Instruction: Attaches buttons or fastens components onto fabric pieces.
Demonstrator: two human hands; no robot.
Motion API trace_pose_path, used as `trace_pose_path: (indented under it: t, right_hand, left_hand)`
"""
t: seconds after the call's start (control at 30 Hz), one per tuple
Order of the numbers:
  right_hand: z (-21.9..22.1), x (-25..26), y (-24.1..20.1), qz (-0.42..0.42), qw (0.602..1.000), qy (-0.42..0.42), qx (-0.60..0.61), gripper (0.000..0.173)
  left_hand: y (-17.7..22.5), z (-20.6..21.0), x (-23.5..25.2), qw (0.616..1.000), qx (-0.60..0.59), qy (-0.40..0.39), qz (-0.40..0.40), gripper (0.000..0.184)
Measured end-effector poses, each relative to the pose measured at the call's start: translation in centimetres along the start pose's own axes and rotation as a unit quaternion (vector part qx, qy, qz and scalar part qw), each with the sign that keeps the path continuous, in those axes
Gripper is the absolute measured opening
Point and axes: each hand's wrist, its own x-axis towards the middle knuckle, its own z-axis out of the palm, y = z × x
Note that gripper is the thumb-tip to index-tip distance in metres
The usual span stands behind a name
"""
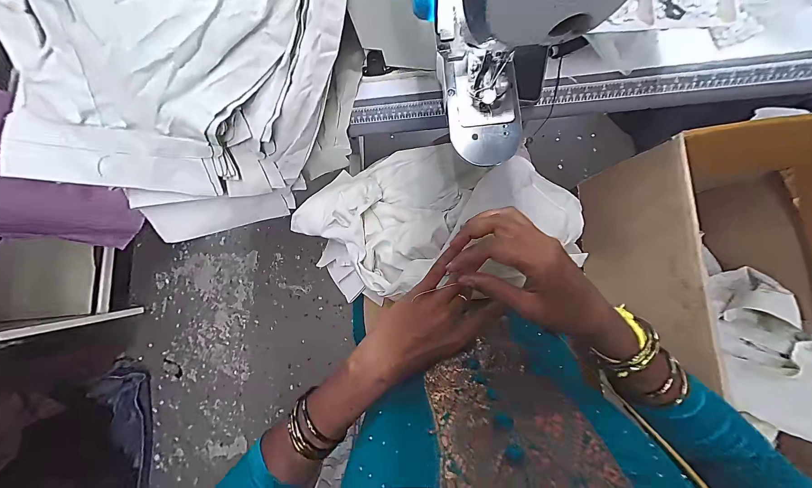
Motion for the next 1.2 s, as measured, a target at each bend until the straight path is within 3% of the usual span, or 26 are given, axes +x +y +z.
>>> trace_pose_path:
  t: [0.1, 0.3, 0.5, 0.7, 0.83, 0.97, 1.07, 1.2]
  right_hand:
    - [0.9, 0.4, -0.6, -0.009, 0.999, -0.032, -0.012, 0.015]
    - [1.7, 1.3, -1.0, -0.008, 0.996, -0.086, -0.035, 0.017]
    - [1.6, 1.7, -0.9, -0.005, 0.991, -0.113, -0.077, 0.018]
    - [1.8, 1.8, -0.4, -0.027, 0.993, -0.108, -0.046, 0.019]
    - [1.6, 1.5, 0.4, 0.068, 0.988, -0.056, 0.128, 0.016]
    - [0.0, 1.4, -0.1, 0.206, 0.945, 0.018, 0.252, 0.011]
    - [-0.7, 1.1, -0.2, 0.248, 0.915, 0.069, 0.309, 0.007]
    - [-1.0, 0.7, -0.2, 0.256, 0.894, 0.086, 0.358, 0.008]
  left_hand:
    - [0.3, -0.3, 0.6, 0.999, 0.022, 0.034, -0.006, 0.017]
    - [0.9, -0.4, 0.6, 0.997, 0.025, 0.070, -0.028, 0.014]
    - [0.9, -0.5, 0.7, 0.998, 0.020, 0.051, -0.017, 0.016]
    - [1.0, -0.5, 0.7, 0.998, 0.037, 0.046, -0.009, 0.015]
    - [0.4, -0.6, 0.7, 1.000, 0.005, 0.023, 0.002, 0.020]
    - [-0.3, -0.1, 0.2, 0.994, -0.097, 0.033, -0.049, 0.035]
    - [-0.6, -0.2, -0.4, 0.936, -0.316, 0.080, -0.135, 0.025]
    - [-0.8, -0.1, -1.3, 0.818, -0.534, 0.154, -0.151, 0.022]
